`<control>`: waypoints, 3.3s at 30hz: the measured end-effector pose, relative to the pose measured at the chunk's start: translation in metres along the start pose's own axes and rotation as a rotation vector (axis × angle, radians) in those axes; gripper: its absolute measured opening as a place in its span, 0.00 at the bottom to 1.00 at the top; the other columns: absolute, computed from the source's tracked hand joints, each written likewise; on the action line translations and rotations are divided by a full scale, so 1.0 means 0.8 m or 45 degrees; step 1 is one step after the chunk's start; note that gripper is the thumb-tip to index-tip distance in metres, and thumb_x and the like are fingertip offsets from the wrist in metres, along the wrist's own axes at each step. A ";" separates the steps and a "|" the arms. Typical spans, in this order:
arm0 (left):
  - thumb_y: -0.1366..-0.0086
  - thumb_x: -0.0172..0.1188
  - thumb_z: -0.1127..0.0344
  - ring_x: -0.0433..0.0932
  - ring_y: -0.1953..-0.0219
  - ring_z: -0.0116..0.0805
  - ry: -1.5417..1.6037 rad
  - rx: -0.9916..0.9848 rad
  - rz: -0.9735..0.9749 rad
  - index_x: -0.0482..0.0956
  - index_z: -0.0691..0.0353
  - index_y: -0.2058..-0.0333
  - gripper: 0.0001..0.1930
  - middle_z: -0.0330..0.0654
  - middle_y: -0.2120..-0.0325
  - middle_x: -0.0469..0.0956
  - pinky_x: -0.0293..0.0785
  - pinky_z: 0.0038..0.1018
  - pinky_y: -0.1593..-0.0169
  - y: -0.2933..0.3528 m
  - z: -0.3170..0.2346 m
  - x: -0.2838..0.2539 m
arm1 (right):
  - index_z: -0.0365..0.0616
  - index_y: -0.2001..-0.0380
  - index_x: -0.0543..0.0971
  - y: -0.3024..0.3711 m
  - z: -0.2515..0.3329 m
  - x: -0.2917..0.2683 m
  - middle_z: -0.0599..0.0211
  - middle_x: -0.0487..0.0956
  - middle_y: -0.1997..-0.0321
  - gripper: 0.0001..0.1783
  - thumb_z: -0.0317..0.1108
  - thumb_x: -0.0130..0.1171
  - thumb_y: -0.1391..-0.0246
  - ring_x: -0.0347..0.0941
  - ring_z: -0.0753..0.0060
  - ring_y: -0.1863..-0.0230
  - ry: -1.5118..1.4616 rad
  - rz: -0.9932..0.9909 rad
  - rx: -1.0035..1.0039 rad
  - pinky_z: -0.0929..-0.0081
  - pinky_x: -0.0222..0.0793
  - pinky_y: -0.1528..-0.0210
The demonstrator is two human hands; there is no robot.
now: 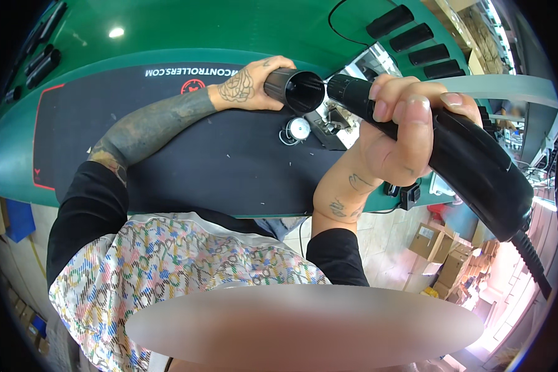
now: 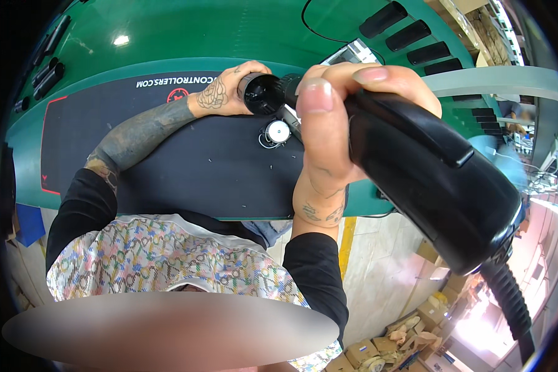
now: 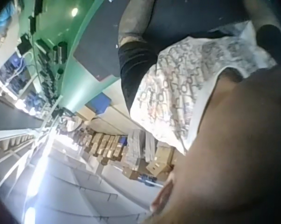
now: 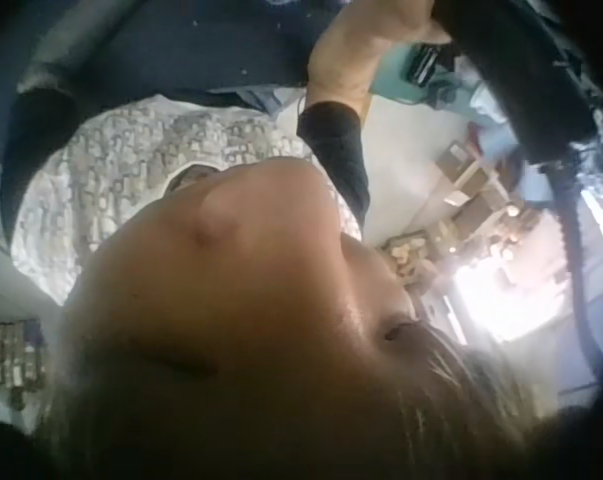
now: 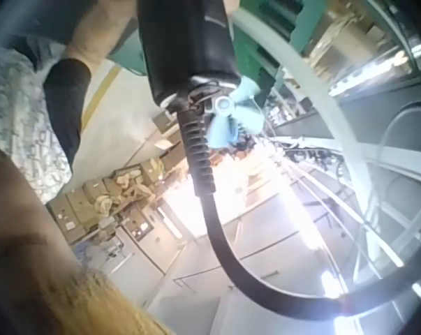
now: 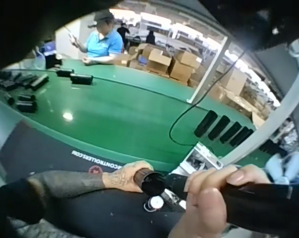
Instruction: Using an electric screwdriver to fasten components at a manufacturing assembly station.
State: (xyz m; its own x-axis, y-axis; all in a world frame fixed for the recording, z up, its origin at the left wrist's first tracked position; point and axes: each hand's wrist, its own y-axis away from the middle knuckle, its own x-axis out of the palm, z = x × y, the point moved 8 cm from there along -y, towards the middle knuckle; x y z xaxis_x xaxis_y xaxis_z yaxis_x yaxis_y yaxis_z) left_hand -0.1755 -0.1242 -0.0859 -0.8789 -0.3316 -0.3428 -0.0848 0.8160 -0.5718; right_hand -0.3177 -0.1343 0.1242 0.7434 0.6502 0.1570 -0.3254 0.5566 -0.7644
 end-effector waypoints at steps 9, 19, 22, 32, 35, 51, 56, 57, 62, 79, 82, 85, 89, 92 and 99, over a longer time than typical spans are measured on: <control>0.63 0.70 0.73 0.73 0.53 0.42 0.080 -0.012 0.081 0.65 0.59 0.53 0.35 0.44 0.58 0.72 0.70 0.31 0.50 0.002 0.003 0.002 | 0.42 0.59 0.61 0.002 0.015 0.005 0.67 0.70 0.80 0.22 0.18 0.56 0.58 0.65 0.77 0.82 -0.252 0.029 -0.038 0.75 0.66 0.76; 0.61 0.69 0.72 0.73 0.54 0.41 0.026 0.026 0.038 0.65 0.60 0.53 0.34 0.45 0.57 0.72 0.70 0.31 0.51 -0.004 -0.008 -0.001 | 0.43 0.56 0.63 -0.002 0.006 0.016 0.60 0.67 0.80 0.20 0.17 0.42 0.55 0.63 0.69 0.83 0.155 0.316 -0.040 0.60 0.64 0.72; 0.60 0.69 0.71 0.73 0.56 0.41 -0.024 0.101 0.055 0.66 0.60 0.54 0.32 0.45 0.59 0.72 0.70 0.31 0.52 -0.005 -0.014 0.000 | 0.43 0.57 0.64 0.000 0.008 0.018 0.60 0.67 0.81 0.20 0.16 0.42 0.56 0.62 0.69 0.84 0.166 0.245 -0.062 0.61 0.65 0.74; 0.60 0.69 0.71 0.74 0.57 0.42 0.065 0.029 0.081 0.66 0.58 0.55 0.31 0.44 0.61 0.73 0.70 0.32 0.54 -0.004 -0.009 0.001 | 0.43 0.56 0.64 0.002 0.013 0.027 0.61 0.68 0.81 0.21 0.17 0.44 0.56 0.63 0.70 0.84 0.048 0.398 -0.099 0.62 0.65 0.75; 0.59 0.69 0.71 0.74 0.56 0.42 0.107 -0.004 0.088 0.65 0.59 0.53 0.32 0.44 0.59 0.74 0.70 0.32 0.53 -0.003 -0.006 0.002 | 0.43 0.54 0.64 0.002 0.011 0.023 0.61 0.67 0.81 0.21 0.17 0.44 0.56 0.63 0.70 0.84 -0.001 0.367 -0.088 0.63 0.65 0.76; 0.61 0.74 0.65 0.74 0.56 0.40 0.051 0.026 0.105 0.64 0.61 0.54 0.36 0.44 0.57 0.71 0.71 0.32 0.53 -0.004 -0.003 0.004 | 0.43 0.52 0.62 0.004 0.019 0.016 0.61 0.67 0.82 0.24 0.19 0.46 0.55 0.62 0.70 0.85 -0.042 0.256 -0.077 0.64 0.64 0.77; 0.61 0.74 0.65 0.74 0.55 0.41 0.068 -0.002 0.122 0.64 0.62 0.53 0.36 0.45 0.57 0.72 0.71 0.32 0.52 -0.001 0.001 0.002 | 0.41 0.55 0.63 0.003 0.010 0.026 0.60 0.67 0.83 0.21 0.17 0.45 0.56 0.62 0.71 0.85 0.049 0.327 -0.135 0.65 0.63 0.78; 0.61 0.72 0.67 0.74 0.55 0.41 0.036 -0.003 0.088 0.64 0.60 0.53 0.35 0.45 0.58 0.72 0.70 0.32 0.52 0.000 0.003 -0.003 | 0.41 0.57 0.63 0.003 0.005 0.027 0.60 0.67 0.83 0.20 0.17 0.45 0.57 0.62 0.71 0.85 0.097 0.311 -0.149 0.66 0.63 0.78; 0.61 0.73 0.67 0.74 0.57 0.41 0.017 0.039 0.097 0.66 0.63 0.53 0.35 0.45 0.59 0.73 0.70 0.31 0.52 -0.009 -0.007 0.004 | 0.39 0.59 0.62 -0.004 0.003 0.024 0.60 0.67 0.83 0.19 0.16 0.45 0.57 0.61 0.72 0.86 0.159 0.421 -0.174 0.66 0.63 0.79; 0.57 0.70 0.64 0.75 0.57 0.43 -0.024 -0.074 -0.145 0.63 0.62 0.53 0.33 0.48 0.59 0.72 0.71 0.33 0.54 0.000 0.002 -0.007 | 0.43 0.55 0.62 -0.005 0.059 -0.040 0.71 0.65 0.77 0.20 0.22 0.50 0.54 0.62 0.75 0.81 0.361 0.181 -0.055 0.71 0.62 0.72; 0.59 0.70 0.66 0.74 0.55 0.43 -0.026 -0.041 -0.108 0.63 0.61 0.53 0.34 0.47 0.57 0.71 0.70 0.32 0.53 0.002 0.005 -0.003 | 0.41 0.60 0.66 -0.012 0.041 -0.048 0.71 0.63 0.80 0.15 0.24 0.50 0.54 0.60 0.76 0.82 0.622 -0.053 0.164 0.75 0.57 0.74; 0.60 0.70 0.67 0.73 0.54 0.43 -0.033 0.000 -0.096 0.63 0.60 0.52 0.35 0.47 0.57 0.71 0.70 0.32 0.52 0.003 0.009 -0.004 | 0.41 0.59 0.67 -0.014 0.043 -0.051 0.73 0.64 0.78 0.15 0.25 0.51 0.53 0.62 0.79 0.80 -0.378 0.207 0.428 0.76 0.58 0.72; 0.61 0.70 0.67 0.72 0.54 0.43 -0.028 -0.031 -0.040 0.63 0.59 0.51 0.35 0.46 0.57 0.70 0.69 0.32 0.52 0.002 0.009 0.000 | 0.43 0.60 0.68 -0.010 0.098 -0.085 0.77 0.67 0.76 0.13 0.32 0.54 0.50 0.66 0.80 0.77 -0.828 0.163 0.100 0.75 0.61 0.68; 0.61 0.69 0.68 0.73 0.55 0.42 -0.033 -0.010 -0.058 0.64 0.59 0.52 0.34 0.46 0.57 0.71 0.69 0.31 0.52 0.003 0.009 -0.002 | 0.42 0.60 0.68 0.000 0.115 -0.079 0.77 0.68 0.76 0.14 0.33 0.54 0.50 0.66 0.81 0.77 -0.847 0.168 -0.083 0.75 0.61 0.68; 0.59 0.70 0.66 0.74 0.57 0.42 -0.046 -0.011 -0.052 0.64 0.61 0.53 0.33 0.46 0.60 0.72 0.70 0.30 0.53 -0.003 -0.002 -0.002 | 0.39 0.55 0.65 0.009 0.042 -0.011 0.58 0.69 0.75 0.19 0.19 0.45 0.54 0.62 0.71 0.82 0.241 0.185 -0.340 0.64 0.63 0.77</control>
State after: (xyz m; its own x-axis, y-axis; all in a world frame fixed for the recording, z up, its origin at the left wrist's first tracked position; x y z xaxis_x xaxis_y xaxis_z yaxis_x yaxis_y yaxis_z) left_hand -0.1746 -0.1252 -0.0830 -0.8572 -0.3817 -0.3458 -0.1249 0.8054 -0.5794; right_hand -0.3464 -0.1187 0.1388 0.8041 0.5910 -0.0648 -0.2897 0.2943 -0.9107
